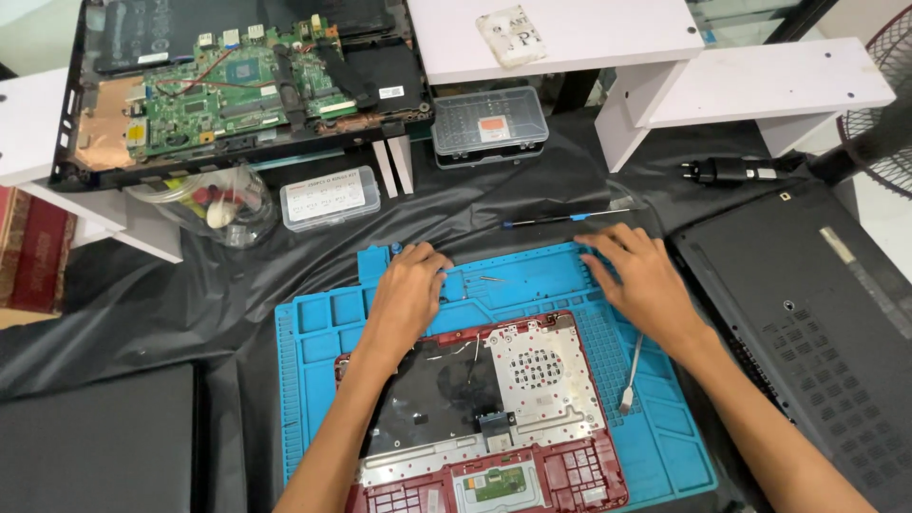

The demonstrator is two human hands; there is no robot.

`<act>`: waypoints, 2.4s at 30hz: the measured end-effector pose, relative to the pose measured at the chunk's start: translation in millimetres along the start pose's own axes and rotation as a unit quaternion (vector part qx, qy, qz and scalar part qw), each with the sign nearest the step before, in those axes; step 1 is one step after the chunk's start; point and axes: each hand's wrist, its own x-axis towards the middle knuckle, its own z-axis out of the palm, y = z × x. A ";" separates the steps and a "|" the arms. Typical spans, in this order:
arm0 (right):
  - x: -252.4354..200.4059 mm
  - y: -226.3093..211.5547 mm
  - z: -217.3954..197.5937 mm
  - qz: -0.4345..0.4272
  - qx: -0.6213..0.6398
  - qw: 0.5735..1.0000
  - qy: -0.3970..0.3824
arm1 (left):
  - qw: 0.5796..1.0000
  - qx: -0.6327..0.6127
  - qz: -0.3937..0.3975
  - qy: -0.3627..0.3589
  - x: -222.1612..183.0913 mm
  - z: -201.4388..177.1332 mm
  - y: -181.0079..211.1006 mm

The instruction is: The person disassembles a laptop on a blue repair mat. They flip the laptop chassis over, use a screwdriver to remove screws from the bottom cover, place the screws on the mat, and manipulate the exposed internal frame and components by hand.

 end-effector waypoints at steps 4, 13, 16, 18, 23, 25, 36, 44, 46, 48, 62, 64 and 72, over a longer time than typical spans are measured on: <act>-0.8 8.8 1.7 0.007 -0.008 1.000 -0.019 | 1.000 0.014 0.014 0.005 -1.4 1.5 1.4; 10.9 24.1 6.7 -0.037 -0.002 0.998 -0.052 | 0.999 0.026 0.030 0.033 -3.8 -7.6 11.8; 14.3 19.4 2.5 -0.014 0.017 0.997 -0.074 | 0.998 0.037 0.034 0.036 -5.3 -13.0 18.7; 14.2 24.9 7.6 -0.015 0.029 0.996 -0.078 | 0.998 0.045 0.032 0.037 -6.7 -11.0 16.7; 11.4 23.0 7.5 0.006 0.030 0.996 -0.089 | 0.997 0.045 0.041 0.050 -6.0 -8.9 15.2; 8.3 23.9 9.8 -0.018 0.037 0.997 -0.059 | 0.996 0.064 0.036 0.046 -6.1 -10.7 17.9; -2.3 25.4 17.8 -0.043 0.019 0.999 -0.009 | 0.996 -0.032 -0.003 0.088 -15.7 -60.1 20.2; -17.1 29.5 -3.9 0.004 0.027 0.999 0.034 | 0.992 -0.001 -0.030 0.121 -67.0 -86.8 -7.1; -26.7 29.4 -5.0 0.009 0.036 0.998 0.047 | 0.978 0.013 -0.120 0.170 -82.3 -90.5 -1.2; -32.1 30.7 -4.0 0.010 0.026 0.998 0.050 | 0.976 0.021 -0.127 0.174 -96.3 -81.0 -12.6; -37.6 10.0 -42.5 0.053 -0.045 0.992 0.104 | 0.973 0.051 -0.065 0.217 -111.2 -70.7 4.4; -35.7 10.7 -40.8 0.063 -0.007 0.991 0.118 | 0.971 0.083 -0.098 0.204 -111.5 -69.7 -0.2; -33.0 -8.4 -38.9 0.058 -0.015 0.998 0.018 | 0.970 0.130 -0.066 0.197 -112.1 -67.6 -9.8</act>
